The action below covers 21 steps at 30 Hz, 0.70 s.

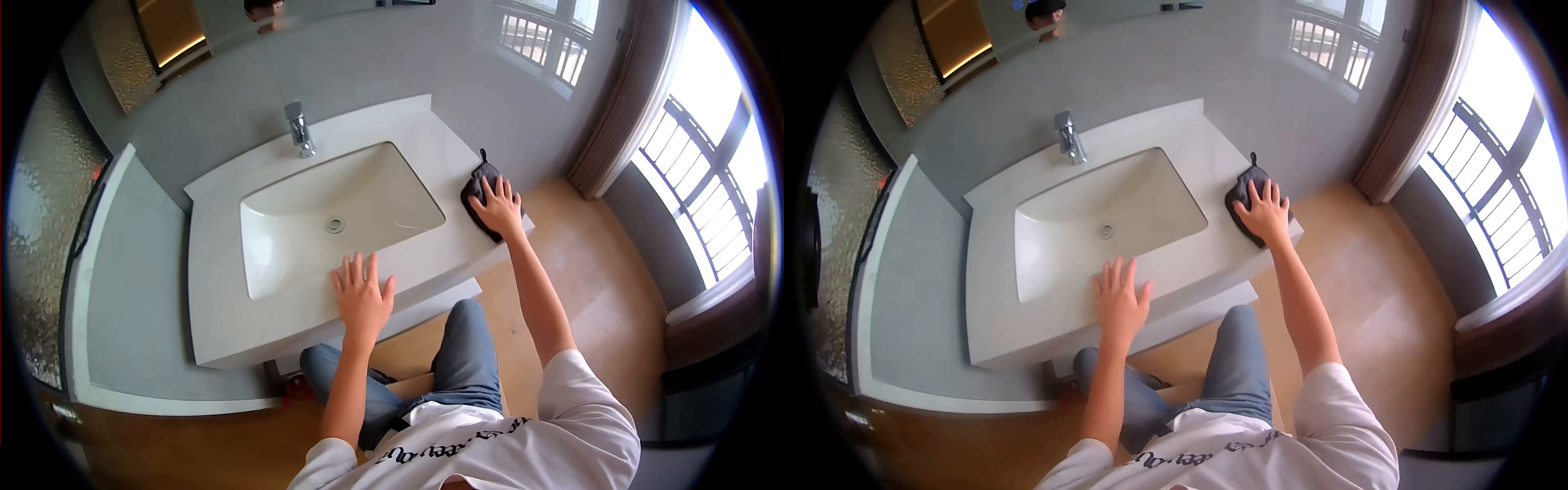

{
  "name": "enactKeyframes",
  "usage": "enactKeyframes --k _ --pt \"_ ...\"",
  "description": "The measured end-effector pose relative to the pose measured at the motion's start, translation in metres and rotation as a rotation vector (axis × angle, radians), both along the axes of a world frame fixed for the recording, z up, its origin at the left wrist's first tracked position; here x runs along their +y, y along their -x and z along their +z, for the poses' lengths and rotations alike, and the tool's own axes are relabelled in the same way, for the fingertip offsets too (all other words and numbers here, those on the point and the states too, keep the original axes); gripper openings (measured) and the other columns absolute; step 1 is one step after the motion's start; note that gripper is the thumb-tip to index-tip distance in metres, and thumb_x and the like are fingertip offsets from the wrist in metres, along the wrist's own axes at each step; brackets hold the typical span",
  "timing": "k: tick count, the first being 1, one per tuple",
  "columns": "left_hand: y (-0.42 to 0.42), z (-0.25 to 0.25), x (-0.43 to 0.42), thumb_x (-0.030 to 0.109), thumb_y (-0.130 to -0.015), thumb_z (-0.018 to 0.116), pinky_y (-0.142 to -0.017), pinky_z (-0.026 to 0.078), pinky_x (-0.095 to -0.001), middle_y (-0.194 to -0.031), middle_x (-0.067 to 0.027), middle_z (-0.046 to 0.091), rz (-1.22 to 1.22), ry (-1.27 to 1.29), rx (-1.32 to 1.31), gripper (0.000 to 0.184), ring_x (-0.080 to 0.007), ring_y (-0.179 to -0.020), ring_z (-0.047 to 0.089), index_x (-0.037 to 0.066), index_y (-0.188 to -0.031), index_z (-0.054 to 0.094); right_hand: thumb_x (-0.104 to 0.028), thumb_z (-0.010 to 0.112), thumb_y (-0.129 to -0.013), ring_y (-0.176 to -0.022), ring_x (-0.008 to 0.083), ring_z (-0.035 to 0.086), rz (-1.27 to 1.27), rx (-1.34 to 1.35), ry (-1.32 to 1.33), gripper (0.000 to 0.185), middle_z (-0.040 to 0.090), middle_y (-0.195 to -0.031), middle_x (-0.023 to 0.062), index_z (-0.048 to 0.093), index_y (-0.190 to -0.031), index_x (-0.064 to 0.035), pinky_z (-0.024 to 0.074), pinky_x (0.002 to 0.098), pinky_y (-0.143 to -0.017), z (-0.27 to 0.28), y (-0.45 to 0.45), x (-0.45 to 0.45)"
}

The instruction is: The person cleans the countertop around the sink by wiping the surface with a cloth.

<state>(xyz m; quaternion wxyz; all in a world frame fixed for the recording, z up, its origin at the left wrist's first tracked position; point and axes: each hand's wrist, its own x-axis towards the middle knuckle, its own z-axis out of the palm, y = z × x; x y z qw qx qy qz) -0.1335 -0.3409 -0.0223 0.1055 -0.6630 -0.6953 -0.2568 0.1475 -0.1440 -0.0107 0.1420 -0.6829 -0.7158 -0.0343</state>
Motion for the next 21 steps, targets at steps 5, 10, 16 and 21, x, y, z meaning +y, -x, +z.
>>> enactKeyframes --k 5,10,16,21 --pt "0.019 0.012 -0.009 0.026 -0.095 0.054 -0.113 0.025 -0.0498 -0.142 -0.0176 0.045 -0.242 0.043 -0.381 0.044 -0.0388 -0.134 0.039 0.004 -0.133 0.051 -0.051 0.051 -0.088 -0.141 0.0395 0.027 0.23 0.005 -0.113 0.068 0.032 -0.152 0.022 0.042 -0.146 -0.0164 0.0186 0.0595 -0.113 -0.005 0.042 -0.083" --pt "0.019 0.011 -0.014 0.022 -0.097 0.051 -0.112 0.029 -0.0486 -0.142 -0.02 0.044 -0.369 -0.081 -0.89 0.042 -0.039 -0.133 0.039 0.003 -0.134 0.048 -0.048 0.06 -0.08 -0.136 0.0413 0.034 0.579 0.125 -0.203 0.07 0.04 -0.146 0.0213 0.049 -0.139 -0.012 0.0227 0.0618 -0.109 0.003 0.133 -0.166" --pt "0.017 0.021 -0.06 0.017 -0.098 0.046 -0.113 0.025 -0.0519 -0.147 -0.0188 0.041 -0.198 -0.173 -0.541 0.044 -0.0386 -0.138 0.035 0.003 -0.139 0.045 -0.034 0.063 -0.079 -0.136 0.0404 0.035 0.846 0.18 -0.184 0.064 0.042 -0.145 0.0204 0.049 -0.137 -0.0104 0.0258 0.0588 -0.11 0.003 0.186 -0.187" --pt "0.018 0.015 -0.071 0.027 -0.094 0.056 -0.108 0.02 -0.0673 -0.144 -0.0174 0.045 -0.017 0.128 -0.078 0.049 -0.0371 -0.137 0.036 0.004 -0.136 0.05 -0.028 0.073 -0.076 -0.137 0.0326 0.039 1.015 0.362 0.018 0.059 0.047 -0.143 0.0181 0.057 -0.13 -0.0069 0.028 0.0467 -0.114 0.015 0.134 -0.163"
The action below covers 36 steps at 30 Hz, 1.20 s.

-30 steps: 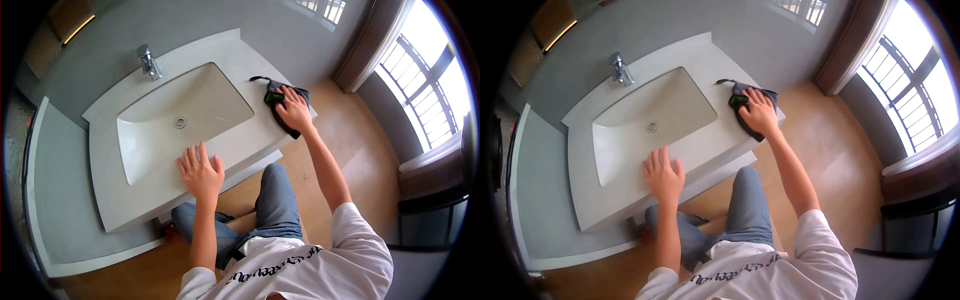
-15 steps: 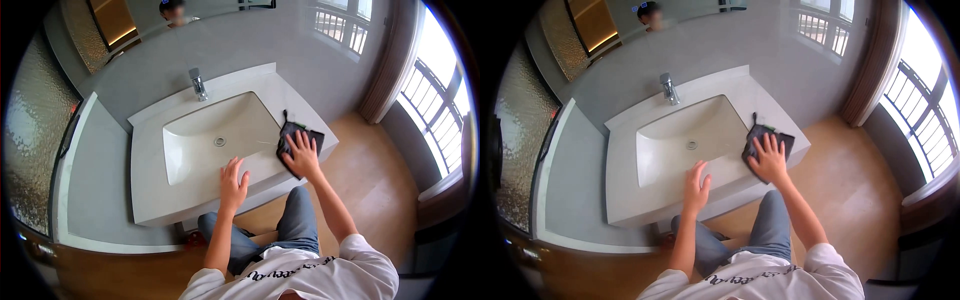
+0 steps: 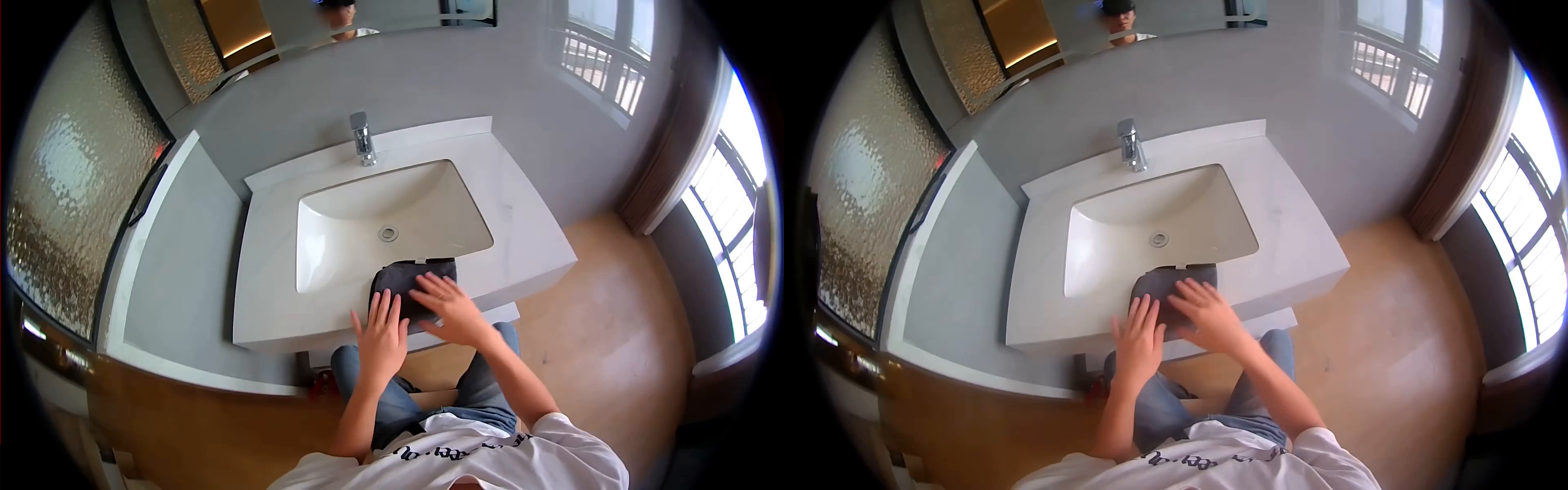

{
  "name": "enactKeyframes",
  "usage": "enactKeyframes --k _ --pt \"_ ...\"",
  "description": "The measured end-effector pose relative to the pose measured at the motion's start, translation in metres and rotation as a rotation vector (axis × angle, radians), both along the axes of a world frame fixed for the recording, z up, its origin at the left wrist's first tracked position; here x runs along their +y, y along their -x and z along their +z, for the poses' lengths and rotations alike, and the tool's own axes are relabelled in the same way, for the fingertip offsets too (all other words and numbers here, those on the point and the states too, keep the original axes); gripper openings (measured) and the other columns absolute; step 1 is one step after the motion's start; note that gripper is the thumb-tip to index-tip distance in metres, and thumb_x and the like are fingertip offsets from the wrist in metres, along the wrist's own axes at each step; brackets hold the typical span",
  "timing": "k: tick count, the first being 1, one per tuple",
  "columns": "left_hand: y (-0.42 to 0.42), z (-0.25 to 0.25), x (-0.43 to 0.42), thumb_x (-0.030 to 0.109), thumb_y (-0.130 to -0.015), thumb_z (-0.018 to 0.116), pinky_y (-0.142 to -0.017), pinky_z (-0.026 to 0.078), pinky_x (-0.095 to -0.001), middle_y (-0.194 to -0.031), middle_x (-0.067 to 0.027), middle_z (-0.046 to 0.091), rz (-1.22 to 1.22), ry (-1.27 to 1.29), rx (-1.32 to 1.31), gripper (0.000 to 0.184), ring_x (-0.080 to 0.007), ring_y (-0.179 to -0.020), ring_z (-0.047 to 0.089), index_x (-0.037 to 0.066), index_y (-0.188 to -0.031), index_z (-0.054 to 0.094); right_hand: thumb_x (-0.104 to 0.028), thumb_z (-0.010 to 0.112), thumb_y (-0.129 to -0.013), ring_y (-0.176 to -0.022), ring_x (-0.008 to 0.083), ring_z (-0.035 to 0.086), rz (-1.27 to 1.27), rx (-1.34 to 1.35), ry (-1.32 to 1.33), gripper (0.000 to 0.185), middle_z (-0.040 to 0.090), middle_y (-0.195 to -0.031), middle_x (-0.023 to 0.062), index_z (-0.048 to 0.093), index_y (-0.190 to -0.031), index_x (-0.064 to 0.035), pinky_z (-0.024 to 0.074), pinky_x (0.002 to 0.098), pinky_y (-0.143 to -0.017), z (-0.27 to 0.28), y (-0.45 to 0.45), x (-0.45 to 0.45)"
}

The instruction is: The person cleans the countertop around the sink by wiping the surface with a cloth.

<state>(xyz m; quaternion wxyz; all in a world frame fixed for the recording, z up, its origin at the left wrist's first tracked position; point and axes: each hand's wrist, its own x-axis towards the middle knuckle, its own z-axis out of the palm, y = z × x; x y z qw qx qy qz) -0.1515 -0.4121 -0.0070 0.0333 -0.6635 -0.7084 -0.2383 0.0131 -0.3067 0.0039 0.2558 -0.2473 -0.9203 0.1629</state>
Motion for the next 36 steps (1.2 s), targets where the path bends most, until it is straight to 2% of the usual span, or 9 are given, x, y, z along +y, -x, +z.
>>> enactKeyframes --k 3,4,8,11,17,21,27,31,36 --pt "-0.023 0.016 0.023 0.033 -0.091 0.059 -0.107 0.023 -0.0658 -0.141 -0.0182 0.047 0.071 -0.028 0.056 0.052 -0.0399 -0.133 0.038 0.004 -0.134 0.052 -0.018 0.074 -0.077 -0.125 0.035 0.05 -0.201 0.154 0.114 0.045 0.059 -0.127 0.0159 0.062 -0.119 -0.0064 0.035 0.0494 -0.106 -0.005 -0.04 0.038" --pt "-0.033 0.012 0.039 0.035 -0.089 0.06 -0.106 0.024 -0.0657 -0.14 -0.0197 0.047 0.054 -0.064 0.068 0.056 -0.0419 -0.132 0.038 0.003 -0.134 0.051 -0.017 0.072 -0.078 -0.125 0.0359 0.049 -0.331 0.186 -0.004 0.042 0.059 -0.126 0.0163 0.062 -0.118 -0.0065 0.0343 0.0507 -0.106 -0.014 -0.053 0.058" --pt "-0.091 -0.015 0.096 0.038 -0.086 0.062 -0.107 0.025 -0.0633 -0.144 -0.0244 0.041 0.023 -0.166 0.148 0.066 -0.0475 -0.133 0.034 -0.004 -0.135 0.047 -0.035 0.06 -0.09 -0.14 0.0369 0.031 -0.934 -0.064 -0.146 0.06 0.043 -0.145 0.0212 0.042 -0.144 -0.0148 0.0236 0.0559 -0.111 -0.027 -0.086 0.124" --pt "-0.113 -0.019 0.102 0.036 -0.087 0.062 -0.108 0.028 -0.0603 -0.148 -0.0218 0.037 -0.124 -0.185 0.085 0.066 -0.0466 -0.136 0.032 -0.002 -0.138 0.045 -0.046 0.048 -0.095 -0.143 0.0364 0.026 -0.984 -0.307 -0.033 0.059 0.036 -0.15 0.0208 0.04 -0.146 -0.0173 0.0166 0.0569 -0.114 -0.021 -0.077 0.125" --pt "-0.064 -0.016 0.071 0.031 -0.088 0.063 -0.107 0.03 -0.0582 -0.146 -0.0174 0.043 -0.106 -0.242 -0.049 0.054 -0.0414 -0.134 0.038 0.008 -0.135 0.051 -0.05 0.046 -0.095 -0.145 0.0323 0.025 -0.974 -0.333 0.005 0.059 0.033 -0.153 0.0156 0.044 -0.144 -0.0174 0.0154 0.0545 -0.116 -0.019 -0.084 0.125" --pt "0.029 0.004 0.019 0.026 -0.086 0.065 -0.104 0.031 -0.0604 -0.142 -0.0167 0.046 0.152 -0.078 0.038 0.051 -0.0417 -0.13 0.04 0.007 -0.132 0.054 -0.05 0.046 -0.095 -0.145 0.0306 0.025 -0.977 -0.36 0.019 0.059 0.033 -0.154 0.0141 0.043 -0.145 -0.0183 0.0156 0.053 -0.116 -0.017 -0.083 0.125" --pt "0.176 -0.017 -0.054 0.038 -0.093 0.054 -0.11 0.024 -0.059 -0.149 -0.0195 0.038 0.56 -0.093 0.073 0.05 -0.0408 -0.137 0.033 0.015 -0.138 0.051 -0.049 0.047 -0.095 -0.145 0.0275 0.025 -1.004 -0.384 0.019 0.058 0.033 -0.154 0.0113 0.043 -0.145 -0.0196 0.0159 0.0514 -0.117 -0.019 -0.081 0.129" --pt "0.195 -0.008 -0.056 0.05 -0.094 0.05 -0.112 0.01 -0.0663 -0.155 -0.0197 0.027 0.729 0.144 0.071 0.057 -0.0471 -0.143 0.018 0.024 -0.144 0.044 -0.048 0.047 -0.095 -0.145 0.0273 0.025 -1.018 -0.379 0.019 0.057 0.034 -0.154 0.0113 0.044 -0.144 -0.0206 0.0161 0.0507 -0.117 -0.017 -0.08 0.126" --pt "0.16 -0.008 -0.03 0.056 -0.095 0.039 -0.105 0.006 -0.0752 -0.156 -0.0235 0.021 0.876 0.247 0.062 0.066 -0.0528 -0.142 0.012 0.018 -0.149 0.034 -0.048 0.046 -0.095 -0.145 0.027 0.025 -1.043 -0.405 0.001 0.057 0.033 -0.155 0.0107 0.043 -0.145 -0.0211 0.017 0.0516 -0.117 -0.017 -0.076 0.126"
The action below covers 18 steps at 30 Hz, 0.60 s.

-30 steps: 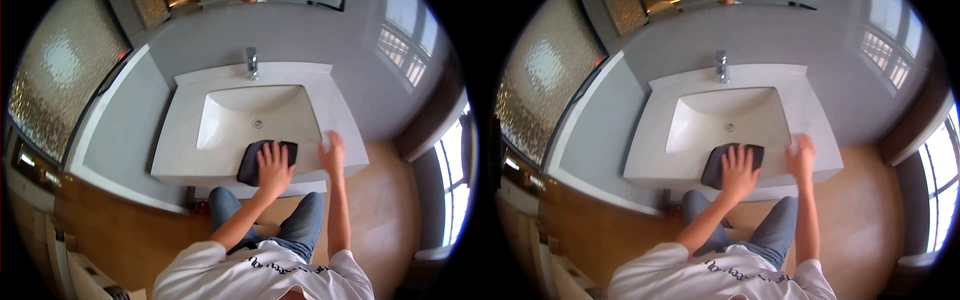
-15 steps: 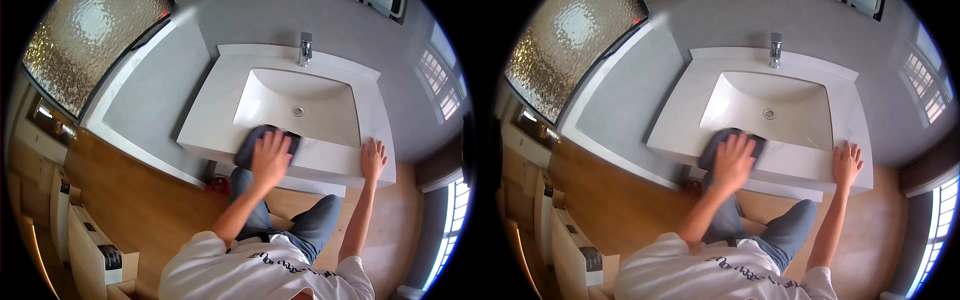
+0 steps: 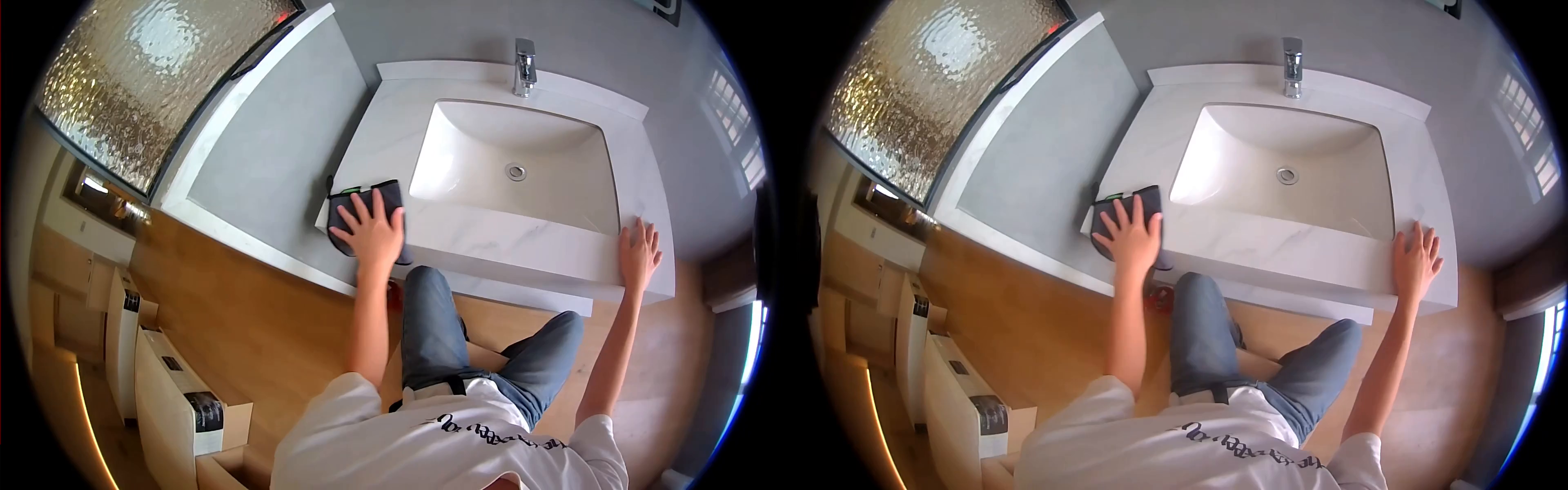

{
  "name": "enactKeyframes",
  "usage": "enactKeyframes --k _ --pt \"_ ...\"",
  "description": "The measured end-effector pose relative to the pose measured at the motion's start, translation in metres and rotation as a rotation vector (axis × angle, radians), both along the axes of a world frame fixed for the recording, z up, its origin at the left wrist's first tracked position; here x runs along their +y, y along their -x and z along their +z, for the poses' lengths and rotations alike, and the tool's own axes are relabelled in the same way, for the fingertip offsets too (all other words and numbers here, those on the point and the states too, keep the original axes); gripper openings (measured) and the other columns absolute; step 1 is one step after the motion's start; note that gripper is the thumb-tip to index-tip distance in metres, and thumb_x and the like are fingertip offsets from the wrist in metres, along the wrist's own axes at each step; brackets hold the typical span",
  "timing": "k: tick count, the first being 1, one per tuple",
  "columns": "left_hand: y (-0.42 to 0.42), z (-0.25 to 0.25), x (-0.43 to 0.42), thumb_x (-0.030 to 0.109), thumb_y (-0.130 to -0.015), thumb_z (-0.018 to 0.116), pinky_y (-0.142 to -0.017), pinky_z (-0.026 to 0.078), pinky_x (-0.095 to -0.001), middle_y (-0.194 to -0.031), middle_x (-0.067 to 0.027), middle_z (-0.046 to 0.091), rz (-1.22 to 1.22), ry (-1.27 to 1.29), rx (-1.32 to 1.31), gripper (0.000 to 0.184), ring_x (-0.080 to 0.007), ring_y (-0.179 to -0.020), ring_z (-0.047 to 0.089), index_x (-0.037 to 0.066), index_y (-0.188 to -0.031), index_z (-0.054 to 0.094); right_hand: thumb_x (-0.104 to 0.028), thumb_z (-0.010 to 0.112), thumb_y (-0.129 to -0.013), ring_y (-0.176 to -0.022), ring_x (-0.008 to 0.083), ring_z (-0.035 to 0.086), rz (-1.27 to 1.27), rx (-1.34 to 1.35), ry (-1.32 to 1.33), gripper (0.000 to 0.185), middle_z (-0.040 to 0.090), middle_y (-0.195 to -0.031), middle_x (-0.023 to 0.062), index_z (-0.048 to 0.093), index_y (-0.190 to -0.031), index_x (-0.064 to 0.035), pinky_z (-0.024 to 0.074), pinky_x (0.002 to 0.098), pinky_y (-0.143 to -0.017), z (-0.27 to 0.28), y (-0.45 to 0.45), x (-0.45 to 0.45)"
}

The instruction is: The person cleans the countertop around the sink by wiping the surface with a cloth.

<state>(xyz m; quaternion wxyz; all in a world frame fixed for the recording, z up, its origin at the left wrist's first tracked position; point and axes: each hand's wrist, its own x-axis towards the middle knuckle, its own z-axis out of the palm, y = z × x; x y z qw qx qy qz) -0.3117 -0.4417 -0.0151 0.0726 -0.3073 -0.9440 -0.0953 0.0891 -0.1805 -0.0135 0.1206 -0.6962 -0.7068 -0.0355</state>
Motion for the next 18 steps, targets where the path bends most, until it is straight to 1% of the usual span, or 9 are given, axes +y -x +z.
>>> enactKeyframes --k 3,6,9,11,12,14,15,17,18 --pt "-0.023 0.005 0.023 0.058 -0.095 0.039 -0.105 0.006 -0.0752 -0.156 -0.0271 0.018 -0.048 0.033 -0.014 0.07 -0.0534 -0.142 0.011 0.016 -0.15 0.032 -0.048 0.046 -0.095 -0.145 0.0267 0.025 -0.003 0.003 0.032 0.057 0.033 -0.155 0.0099 0.043 -0.145 -0.0211 0.0169 0.0517 -0.117 0.003 0.0 0.001" --pt "-0.028 0.011 0.03 0.051 -0.095 0.044 -0.106 0.009 -0.0737 -0.157 -0.0217 0.02 -0.21 0.04 -0.015 0.065 -0.0526 -0.141 0.013 0.018 -0.15 0.034 -0.048 0.046 -0.095 -0.145 0.0265 0.026 0.018 -0.008 0.003 0.057 0.034 -0.154 0.0093 0.044 -0.144 -0.0206 0.0171 0.0516 -0.117 -0.003 -0.005 0.003" --pt "-0.026 0.019 0.018 0.037 -0.096 0.05 -0.11 0.012 -0.0694 -0.156 -0.0078 0.029 -0.655 0.01 -0.008 0.056 -0.0449 -0.143 0.019 0.022 -0.148 0.038 -0.048 0.047 -0.095 -0.145 0.0267 0.027 0.04 0.002 -0.017 0.055 0.036 -0.154 0.0089 0.046 -0.143 -0.0202 0.0173 0.0518 -0.117 -0.006 -0.009 0.004" --pt "-0.01 0.016 0.005 0.035 -0.096 0.05 -0.112 0.013 -0.0663 -0.155 -0.0104 0.032 -0.88 -0.063 -0.058 0.054 -0.0407 -0.143 0.021 0.021 -0.147 0.039 -0.047 0.047 -0.095 -0.144 0.0268 0.027 0.051 0.019 -0.027 0.055 0.036 -0.153 0.009 0.047 -0.142 -0.02 0.0174 0.0515 -0.117 -0.009 -0.01 0.002" --pt "-0.011 0.019 0.001 0.035 -0.096 0.05 -0.112 0.013 -0.0663 -0.155 -0.0104 0.032 -0.884 -0.059 -0.056 0.054 -0.0407 -0.143 0.021 0.021 -0.147 0.039 -0.047 0.048 -0.095 -0.144 0.0268 0.028 0.059 0.039 -0.045 0.054 0.037 -0.153 0.0092 0.047 -0.142 -0.0197 0.0175 0.0512 -0.117 -0.009 -0.01 0.002" --pt "-0.022 0.027 -0.013 0.034 -0.097 0.049 -0.113 0.015 -0.0621 -0.154 -0.011 0.033 -0.75 -0.299 -0.242 0.051 -0.0399 -0.143 0.024 0.019 -0.146 0.041 -0.047 0.048 -0.095 -0.144 0.0266 0.028 0.047 0.031 -0.034 0.054 0.036 -0.153 0.0088 0.048 -0.142 -0.0197 0.0175 0.0506 -0.117 -0.008 -0.01 0.003" --pt "-0.036 0.031 -0.016 0.037 -0.097 0.049 -0.114 0.016 -0.0596 -0.153 -0.0152 0.034 -0.554 -0.256 -0.067 0.052 -0.0428 -0.141 0.025 0.017 -0.145 0.043 -0.046 0.049 -0.095 -0.144 0.0264 0.028 0.041 0.016 -0.024 0.054 0.036 -0.153 0.0084 0.048 -0.142 -0.0196 0.0176 0.0501 -0.117 -0.007 -0.01 0.003" --pt "-0.051 0.025 -0.017 0.042 -0.097 0.049 -0.114 0.017 -0.058 -0.151 -0.0191 0.034 -0.253 -0.151 -0.076 0.056 -0.0453 -0.14 0.026 0.015 -0.145 0.042 -0.047 0.049 -0.095 -0.144 0.026 0.028 0.04 0.022 -0.026 0.054 0.036 -0.153 0.008 0.048 -0.141 -0.0197 0.0177 0.0495 -0.117 -0.006 -0.009 0.002" --pt "-0.051 0.016 -0.017 0.042 -0.097 0.049 -0.114 0.017 -0.058 -0.151 -0.0191 0.034 -0.255 -0.145 -0.079 0.056 -0.0453 -0.14 0.026 0.015 -0.145 0.042 -0.047 0.049 -0.095 -0.144 0.0256 0.028 0.04 0.026 -0.035 0.054 0.036 -0.154 0.0076 0.048 -0.141 -0.0197 0.0177 0.049 -0.117 -0.006 -0.009 0.001"
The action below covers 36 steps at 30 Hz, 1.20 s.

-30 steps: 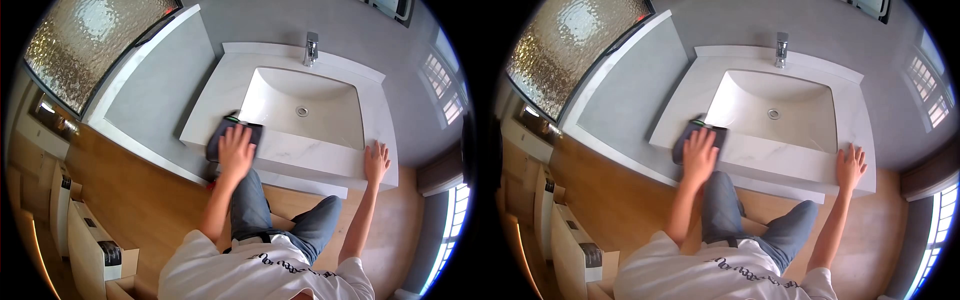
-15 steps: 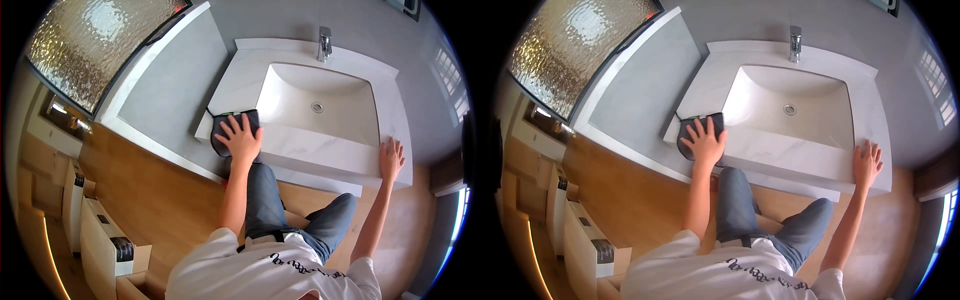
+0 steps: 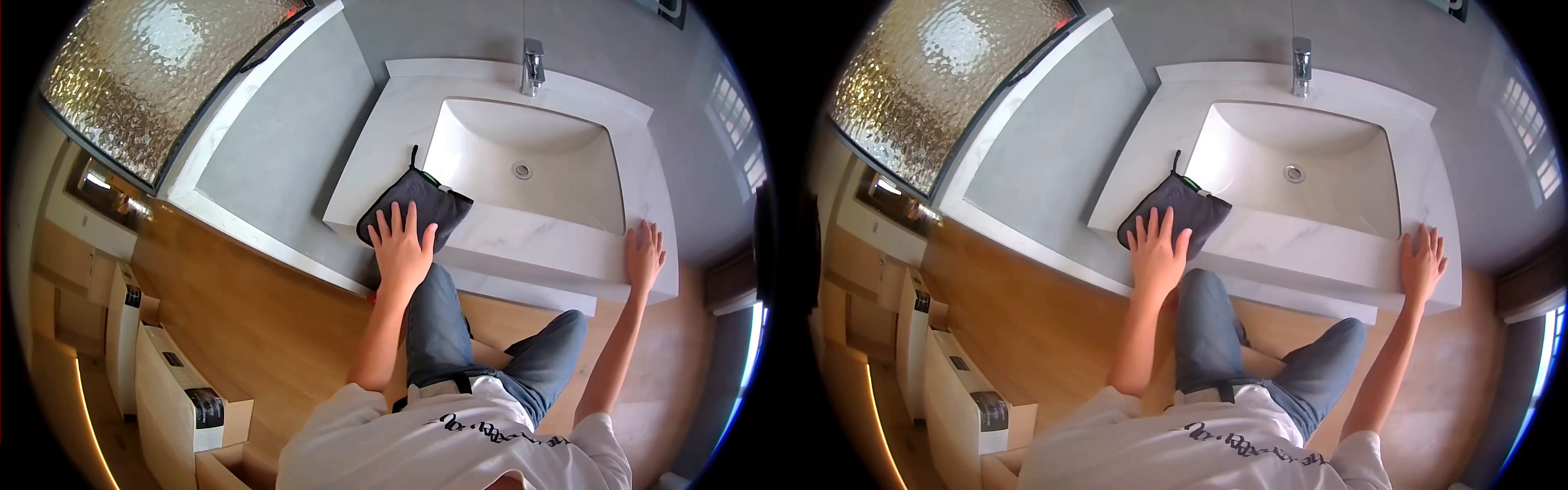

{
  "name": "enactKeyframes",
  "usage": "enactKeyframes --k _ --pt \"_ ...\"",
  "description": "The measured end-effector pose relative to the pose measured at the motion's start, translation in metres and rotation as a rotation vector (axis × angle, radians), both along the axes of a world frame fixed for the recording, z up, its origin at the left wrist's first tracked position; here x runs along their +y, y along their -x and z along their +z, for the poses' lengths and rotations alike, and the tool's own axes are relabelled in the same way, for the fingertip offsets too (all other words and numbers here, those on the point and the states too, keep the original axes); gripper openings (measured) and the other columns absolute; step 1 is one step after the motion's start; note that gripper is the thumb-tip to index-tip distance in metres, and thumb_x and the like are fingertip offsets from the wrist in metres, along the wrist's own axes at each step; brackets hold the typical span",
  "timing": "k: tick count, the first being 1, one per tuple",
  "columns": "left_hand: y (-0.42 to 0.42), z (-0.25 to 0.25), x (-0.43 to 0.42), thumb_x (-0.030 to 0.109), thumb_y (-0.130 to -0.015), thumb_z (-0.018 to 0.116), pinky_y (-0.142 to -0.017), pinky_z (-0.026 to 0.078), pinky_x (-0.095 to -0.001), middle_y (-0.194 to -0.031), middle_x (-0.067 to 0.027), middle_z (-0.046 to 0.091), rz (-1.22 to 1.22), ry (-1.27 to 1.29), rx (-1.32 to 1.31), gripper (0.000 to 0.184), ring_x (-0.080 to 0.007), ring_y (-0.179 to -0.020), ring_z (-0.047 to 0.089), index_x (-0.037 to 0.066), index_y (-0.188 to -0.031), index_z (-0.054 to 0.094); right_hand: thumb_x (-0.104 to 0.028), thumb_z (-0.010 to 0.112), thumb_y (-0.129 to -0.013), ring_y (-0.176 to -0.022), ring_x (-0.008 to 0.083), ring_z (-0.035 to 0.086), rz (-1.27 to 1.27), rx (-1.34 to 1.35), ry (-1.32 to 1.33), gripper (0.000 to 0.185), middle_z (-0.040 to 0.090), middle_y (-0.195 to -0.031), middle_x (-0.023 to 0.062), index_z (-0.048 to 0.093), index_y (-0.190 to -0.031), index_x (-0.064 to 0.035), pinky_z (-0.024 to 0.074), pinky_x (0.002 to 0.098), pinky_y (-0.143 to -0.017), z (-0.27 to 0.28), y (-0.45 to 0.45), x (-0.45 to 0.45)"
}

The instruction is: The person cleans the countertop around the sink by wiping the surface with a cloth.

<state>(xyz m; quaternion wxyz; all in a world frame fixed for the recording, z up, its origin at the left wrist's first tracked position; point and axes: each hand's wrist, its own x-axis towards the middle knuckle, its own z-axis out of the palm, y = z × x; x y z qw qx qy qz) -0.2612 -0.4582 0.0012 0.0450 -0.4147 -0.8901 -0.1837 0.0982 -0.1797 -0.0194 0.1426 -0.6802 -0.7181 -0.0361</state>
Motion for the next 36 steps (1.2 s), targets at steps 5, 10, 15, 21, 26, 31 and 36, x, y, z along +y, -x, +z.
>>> enactKeyframes --k 5,10,15,21,26,31,36 --pt "0.044 -0.024 0.015 0.052 -0.094 0.047 -0.114 0.018 -0.0566 -0.151 -0.0209 0.034 -0.004 -0.049 0.147 0.065 -0.0466 -0.14 0.026 0.012 -0.145 0.042 -0.047 0.049 -0.094 -0.144 0.0246 0.027 -0.009 0.003 0.01 0.054 0.036 -0.153 0.006 0.048 -0.141 -0.0196 0.0174 0.0485 -0.118 -0.001 -0.001 0.004" --pt "0.145 -0.01 0.031 0.053 -0.094 0.047 -0.116 0.016 -0.0519 -0.156 -0.0115 0.029 -0.263 0.052 0.051 0.063 -0.0373 -0.144 0.023 0.021 -0.147 0.04 -0.047 0.049 -0.094 -0.144 0.024 0.027 -0.01 0.015 0.011 0.054 0.037 -0.153 0.0051 0.049 -0.14 -0.0189 0.0171 0.0483 -0.118 0.002 0.0 -0.001" --pt "0.155 -0.011 0.029 0.05 -0.096 0.046 -0.116 0.016 -0.053 -0.157 -0.0096 0.027 -0.296 0.096 0.119 0.06 -0.0361 -0.145 0.02 0.022 -0.148 0.037 -0.046 0.049 -0.095 -0.144 0.0242 0.027 0.008 0.027 0.008 0.053 0.038 -0.152 0.0056 0.05 -0.14 -0.0185 0.0177 0.0488 -0.118 0.004 0.001 -0.003" --pt "0.145 0.017 -0.029 0.035 -0.093 0.056 -0.117 0.018 -0.0499 -0.156 -0.0072 0.032 -0.674 0.082 -0.052 0.05 -0.0326 -0.145 0.024 0.02 -0.14 0.05 -0.045 0.049 -0.095 -0.144 0.0249 0.029 0.009 0.021 -0.003 0.051 0.039 -0.152 0.006 0.051 -0.139 -0.0185 0.0183 0.0492 -0.117 0.003 0.001 -0.004" --pt "0.109 0.023 -0.023 0.046 -0.096 0.048 -0.114 0.014 -0.0609 -0.154 -0.0141 0.032 -0.063 0.038 -0.008 0.055 -0.0398 -0.145 0.02 0.021 -0.145 0.043 -0.044 0.05 -0.095 -0.143 0.0249 0.029 0.005 0.031 0.0 0.051 0.039 -0.151 0.0061 0.051 -0.138 -0.0182 0.0184 0.0482 -0.117 0.009 0.004 -0.009" --pt "0.069 0.007 0.007 0.066 -0.088 0.048 -0.108 0.003 -0.0718 -0.159 -0.0195 0.015 0.068 0.234 -0.023 0.078 -0.0508 -0.144 0.007 0.027 -0.152 0.028 -0.043 0.051 -0.095 -0.143 0.0247 0.029 -0.005 0.029 0.008 0.049 0.04 -0.151 0.0062 0.052 -0.138 -0.0186 0.0186 0.0471 -0.117 0.006 0.002 -0.006" --pt "0.09 0.016 0.026 0.069 -0.085 0.049 -0.107 0.001 -0.0726 -0.16 -0.0187 0.012 0.062 0.3 -0.072 0.084 -0.05 -0.144 0.003 0.027 -0.153 0.024 -0.041 0.052 -0.095 -0.143 0.0242 0.029 0.023 0.044 -0.02 0.048 0.04 -0.151 0.0074 0.052 -0.137 -0.0188 0.0179 0.0471 -0.118 0.002 -0.003 -0.004"
